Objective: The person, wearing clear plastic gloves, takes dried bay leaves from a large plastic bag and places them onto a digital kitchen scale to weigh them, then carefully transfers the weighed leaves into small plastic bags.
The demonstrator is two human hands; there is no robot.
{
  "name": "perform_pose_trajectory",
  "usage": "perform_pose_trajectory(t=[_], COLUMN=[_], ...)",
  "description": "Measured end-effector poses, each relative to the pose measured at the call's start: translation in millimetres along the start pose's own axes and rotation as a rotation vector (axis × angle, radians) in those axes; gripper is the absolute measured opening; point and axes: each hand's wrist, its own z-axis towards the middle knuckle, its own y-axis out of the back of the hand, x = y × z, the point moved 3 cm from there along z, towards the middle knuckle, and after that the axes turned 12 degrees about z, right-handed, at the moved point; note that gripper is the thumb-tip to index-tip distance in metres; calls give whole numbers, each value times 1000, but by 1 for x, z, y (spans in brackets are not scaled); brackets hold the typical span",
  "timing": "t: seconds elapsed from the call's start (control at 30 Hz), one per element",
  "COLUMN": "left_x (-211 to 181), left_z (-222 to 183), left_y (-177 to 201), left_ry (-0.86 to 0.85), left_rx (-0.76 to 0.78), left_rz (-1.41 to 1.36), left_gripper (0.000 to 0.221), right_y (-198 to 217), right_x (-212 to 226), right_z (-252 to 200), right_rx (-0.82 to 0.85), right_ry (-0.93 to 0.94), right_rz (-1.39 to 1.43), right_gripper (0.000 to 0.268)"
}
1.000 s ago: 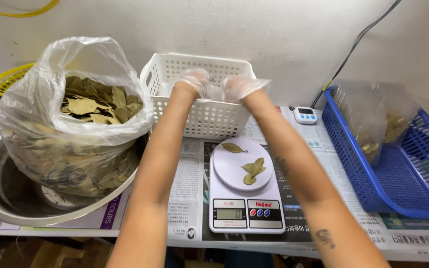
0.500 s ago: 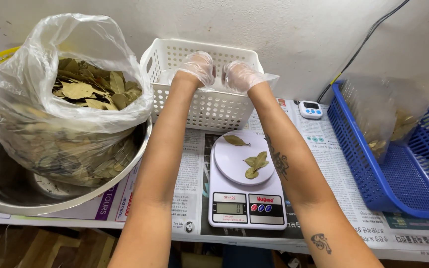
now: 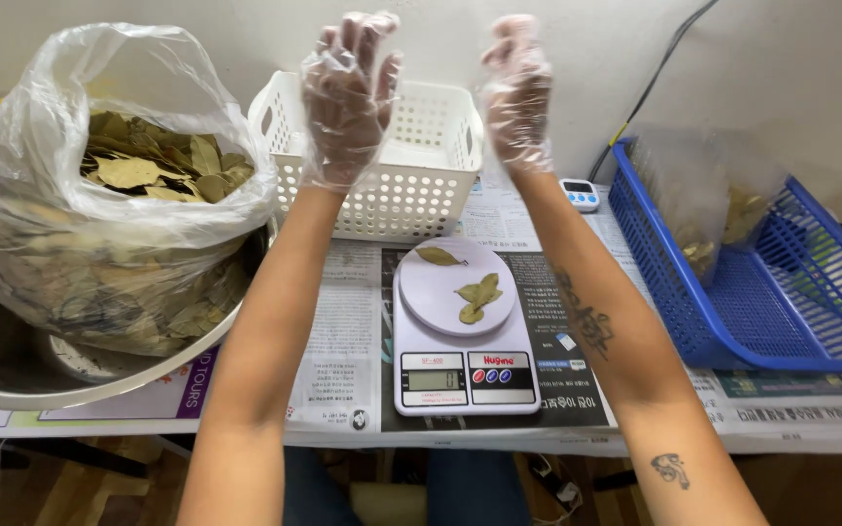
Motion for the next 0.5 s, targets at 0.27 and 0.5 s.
perform_pose_trajectory(t=[0.27,0.5], left_x=[-59,-87], left_z=[-19,-62], left_y=[118,107], left_ry=[56,391], left_rx=[147,442], left_rz=[-335,-958], left_gripper=[31,81], right_y=[71,70], right_x=[10,6], right_z=[-70,-128], right_rx=[-277,-181], right_ry=[-370,-227], right_rz=[497,235], right_gripper=[3,17])
